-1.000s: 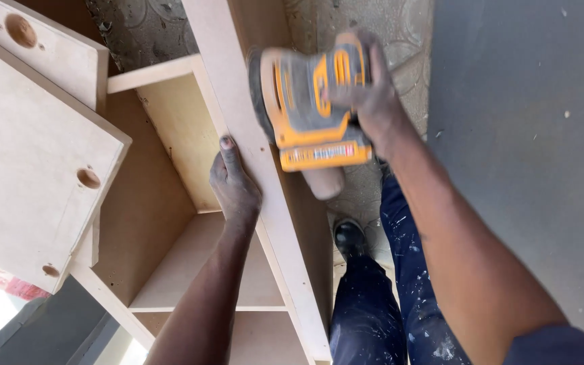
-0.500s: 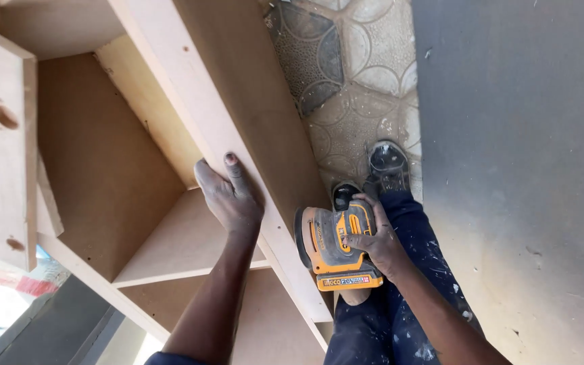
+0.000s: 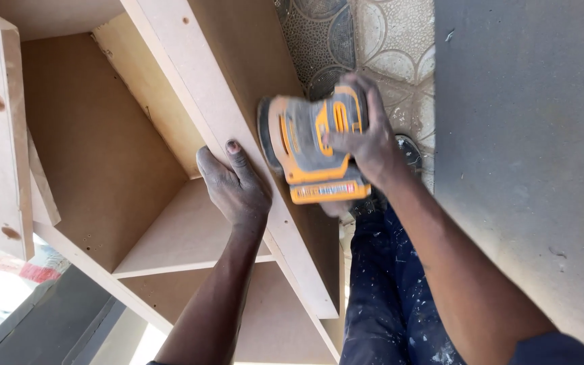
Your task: The person uses a yellow and black electric orbital sander to smooth the surfaces of a light-colored wooden cabinet. They sand the interior shelves, the front edges, and the side panels of the cabinet while kneeling on the floor.
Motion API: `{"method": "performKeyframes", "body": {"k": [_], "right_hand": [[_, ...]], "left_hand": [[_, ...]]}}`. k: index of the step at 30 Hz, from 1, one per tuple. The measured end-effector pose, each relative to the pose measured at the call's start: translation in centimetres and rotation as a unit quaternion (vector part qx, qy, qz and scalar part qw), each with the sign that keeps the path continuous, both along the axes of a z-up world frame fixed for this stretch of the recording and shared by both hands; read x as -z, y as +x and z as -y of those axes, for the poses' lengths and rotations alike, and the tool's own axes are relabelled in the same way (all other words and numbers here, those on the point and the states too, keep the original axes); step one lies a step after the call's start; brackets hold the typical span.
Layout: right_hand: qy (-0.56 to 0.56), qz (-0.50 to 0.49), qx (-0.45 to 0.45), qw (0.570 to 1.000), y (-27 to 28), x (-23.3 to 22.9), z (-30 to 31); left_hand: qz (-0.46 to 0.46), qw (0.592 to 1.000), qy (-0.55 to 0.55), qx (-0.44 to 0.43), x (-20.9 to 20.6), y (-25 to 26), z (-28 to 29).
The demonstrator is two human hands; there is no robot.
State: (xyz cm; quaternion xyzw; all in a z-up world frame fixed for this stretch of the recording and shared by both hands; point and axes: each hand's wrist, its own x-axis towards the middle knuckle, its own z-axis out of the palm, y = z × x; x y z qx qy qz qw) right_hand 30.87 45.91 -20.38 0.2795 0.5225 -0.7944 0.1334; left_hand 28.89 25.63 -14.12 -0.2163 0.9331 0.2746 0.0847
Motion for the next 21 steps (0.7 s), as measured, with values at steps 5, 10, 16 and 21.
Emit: {"method": "performKeyframes", "body": {"k": [5,10,16,21], "right_hand": [[-0.008,0.174,-0.009,0.985,9.0,-3.1,1.0],[-0.059,0.287,-0.017,0.956,16.2,-4.3,0.5],[-0.027,0.248,-0.014,0.968,11.4,-2.9,1.1],[-0.003,0.04,-0.043,0.998,2.5,-0.9,-0.2]], "left_hand": [[0.009,1.0,-0.011,0.004,0.1,0.1,0.1],[0.003,1.0,0.008,-0.013,0.0,0.0,-0.1],[-0.015,0.999,0.03,0.013,0.0,0.0,0.4],[-0.035,0.997,0.062,0.019,0.8,0.2,1.0]]}}
